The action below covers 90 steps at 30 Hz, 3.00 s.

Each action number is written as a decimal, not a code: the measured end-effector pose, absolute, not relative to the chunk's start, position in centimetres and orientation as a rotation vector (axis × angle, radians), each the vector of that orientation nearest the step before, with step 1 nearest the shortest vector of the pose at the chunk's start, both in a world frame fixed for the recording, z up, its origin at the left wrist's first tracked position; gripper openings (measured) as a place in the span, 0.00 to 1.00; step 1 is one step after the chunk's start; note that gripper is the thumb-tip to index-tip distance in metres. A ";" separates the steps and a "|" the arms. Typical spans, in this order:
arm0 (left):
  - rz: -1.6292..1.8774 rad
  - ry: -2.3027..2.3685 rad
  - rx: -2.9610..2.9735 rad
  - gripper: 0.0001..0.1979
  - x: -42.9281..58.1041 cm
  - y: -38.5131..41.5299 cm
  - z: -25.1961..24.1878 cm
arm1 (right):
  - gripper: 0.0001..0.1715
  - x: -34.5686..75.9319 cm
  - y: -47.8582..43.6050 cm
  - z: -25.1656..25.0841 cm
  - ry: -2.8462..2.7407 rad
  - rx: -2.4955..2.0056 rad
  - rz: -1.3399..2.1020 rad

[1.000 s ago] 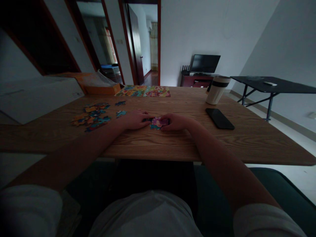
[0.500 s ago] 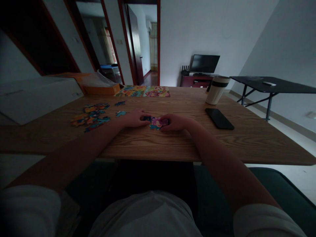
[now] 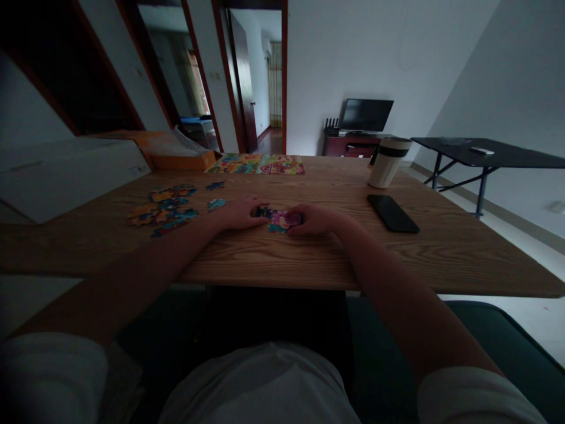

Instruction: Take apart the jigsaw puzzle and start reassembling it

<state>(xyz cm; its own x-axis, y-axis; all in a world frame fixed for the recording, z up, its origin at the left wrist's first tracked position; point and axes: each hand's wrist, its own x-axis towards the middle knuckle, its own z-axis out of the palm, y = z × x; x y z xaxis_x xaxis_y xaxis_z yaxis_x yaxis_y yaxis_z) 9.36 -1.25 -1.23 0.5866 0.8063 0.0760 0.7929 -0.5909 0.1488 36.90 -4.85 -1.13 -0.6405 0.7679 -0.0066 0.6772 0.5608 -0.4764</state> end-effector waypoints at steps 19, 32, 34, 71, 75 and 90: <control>0.515 1.303 2.227 0.18 7.8 0.6 -0.7 | 0.36 36.7 -5.0 -1.0 -2.581 -1.237 0.687; 0.581 1.362 2.045 0.14 7.5 0.2 -0.2 | 0.36 36.6 -5.1 -1.0 -2.564 -1.208 0.697; 0.581 1.363 2.039 0.14 7.6 0.2 -0.3 | 0.35 36.5 -5.2 -0.9 -2.556 -1.216 0.701; 0.412 1.176 2.547 0.16 10.8 3.6 3.1 | 0.33 36.6 -5.4 -0.4 -2.588 -1.199 0.742; 0.259 1.056 2.516 0.20 13.9 5.7 3.4 | 0.31 36.6 -5.5 -0.3 -2.591 -1.210 0.752; 0.206 1.082 2.442 0.24 16.0 7.3 0.7 | 0.37 36.7 -5.3 -0.7 -2.549 -1.223 0.745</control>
<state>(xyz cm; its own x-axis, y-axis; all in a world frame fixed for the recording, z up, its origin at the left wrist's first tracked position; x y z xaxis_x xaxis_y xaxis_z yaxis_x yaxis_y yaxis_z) 16.01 7.28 0.69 0.6798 0.7319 -0.0470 0.6631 -0.5860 0.4657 36.73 -5.30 -0.71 -0.6305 0.7759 -0.0224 0.6657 0.5256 -0.5297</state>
